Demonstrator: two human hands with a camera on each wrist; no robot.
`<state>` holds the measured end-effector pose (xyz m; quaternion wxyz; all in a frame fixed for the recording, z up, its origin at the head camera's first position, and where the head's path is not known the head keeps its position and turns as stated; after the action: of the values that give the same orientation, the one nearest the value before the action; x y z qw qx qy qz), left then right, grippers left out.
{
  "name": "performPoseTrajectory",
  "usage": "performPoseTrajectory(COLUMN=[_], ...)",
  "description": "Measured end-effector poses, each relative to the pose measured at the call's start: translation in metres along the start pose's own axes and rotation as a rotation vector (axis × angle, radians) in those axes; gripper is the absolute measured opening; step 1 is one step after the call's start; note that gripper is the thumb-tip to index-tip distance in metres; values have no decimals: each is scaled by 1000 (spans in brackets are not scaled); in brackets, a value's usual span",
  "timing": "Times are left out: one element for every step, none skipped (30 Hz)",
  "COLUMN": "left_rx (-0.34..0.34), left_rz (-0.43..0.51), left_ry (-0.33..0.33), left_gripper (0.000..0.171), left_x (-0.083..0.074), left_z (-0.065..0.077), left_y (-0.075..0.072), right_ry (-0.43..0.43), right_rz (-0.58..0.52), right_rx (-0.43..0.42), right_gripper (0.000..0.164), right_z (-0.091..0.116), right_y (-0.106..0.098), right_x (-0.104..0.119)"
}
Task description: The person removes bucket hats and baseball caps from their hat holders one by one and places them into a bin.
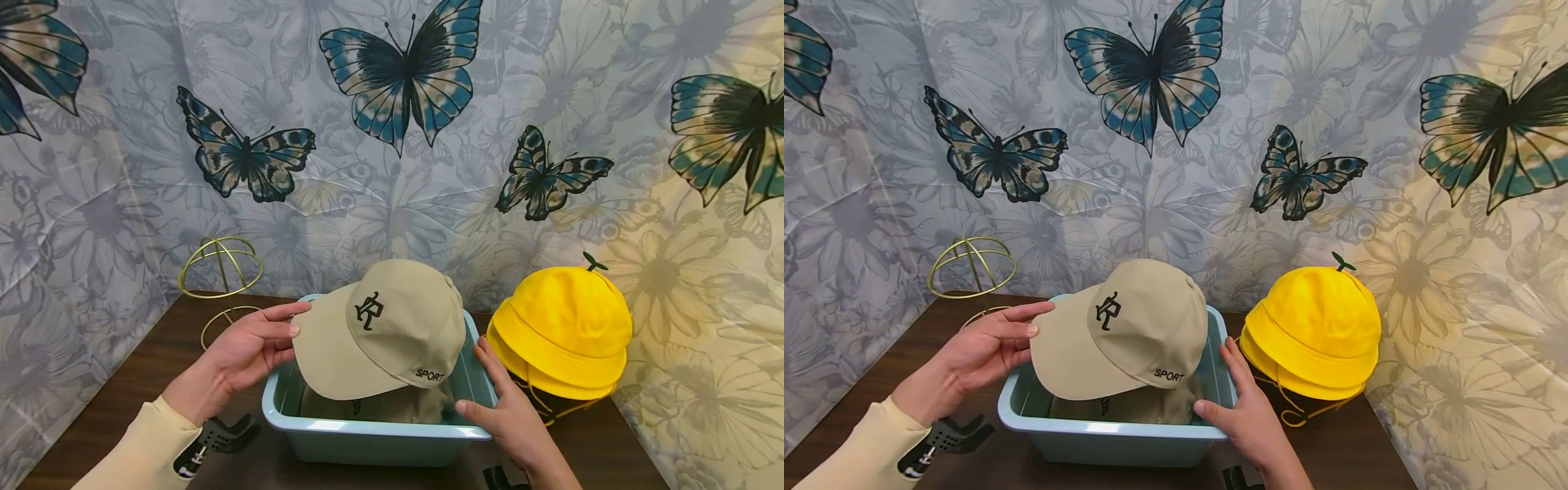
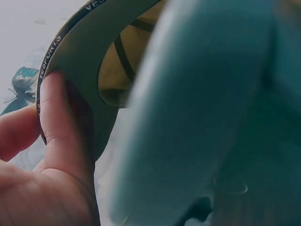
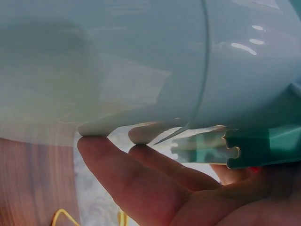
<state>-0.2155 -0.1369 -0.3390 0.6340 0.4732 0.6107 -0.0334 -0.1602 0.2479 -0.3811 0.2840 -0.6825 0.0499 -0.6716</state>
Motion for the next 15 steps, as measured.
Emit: performPoseTrajectory(left_rx=[3,2,3,5,7,7,5,0,-3,-7,-13,-19,-25,-30,-35], left_rz=[-5,-6,-6,-7,-7,-10,-13,-18,-24,-31,-41,-51,-60,-70,-78], left_ry=[-5,-11,-16,-23,-32,-41,-51,-63,-74,-85,-96,-106,-115,-122,-128], left_gripper=[36,35,34,34,34,35,35,36,38,40,41,43,44,46,47], left_x=[1,2,2,3,4,4,5,5,5,5,6,6,6,6,6], left_z=[-1,-1,-1,-2,-2,-3,-3,-3,-3,-4,-5,-5,-6,-7,-8], left_y=[0,1,1,1,1,1,1,1,0,1,1,1,1,1,2], right_ry=[-1,-1,-2,-5,-7,-9,-10,-12,-14,-15,-14,-13,-13,-13,-12], right_rz=[0,-2,-2,-2,-2,-3,-3,-2,0,0,-1,-2,-1,-1,-3], right_rx=[0,0,0,0,0,-1,-2,-2,-3,-4,-5,-6,-8,-9,-9], right_gripper=[93,93,93,93,93,93,92,92,93,93,93,93,93,93,92], right_z=[0,0,0,0,0,0,0,0,0,0,0,0,0,0,0], right_y=[0,0,0,0,1,1,1,1,1,1,1,1,1,1,1], right_x=[0,0,0,0,0,0,0,0,0,0,0,0,0,0,0])
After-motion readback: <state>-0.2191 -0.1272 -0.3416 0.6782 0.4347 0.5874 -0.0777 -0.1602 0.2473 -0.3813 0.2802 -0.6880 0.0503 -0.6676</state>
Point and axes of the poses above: each hand's wrist, its own z-axis away from the middle knuckle, its own y-axis out of the palm, x = y × z, the point moved 3 cm from there along -z, towards the middle knuckle, and after that the axes turned 13 degrees about x, right-handed, at the moved point
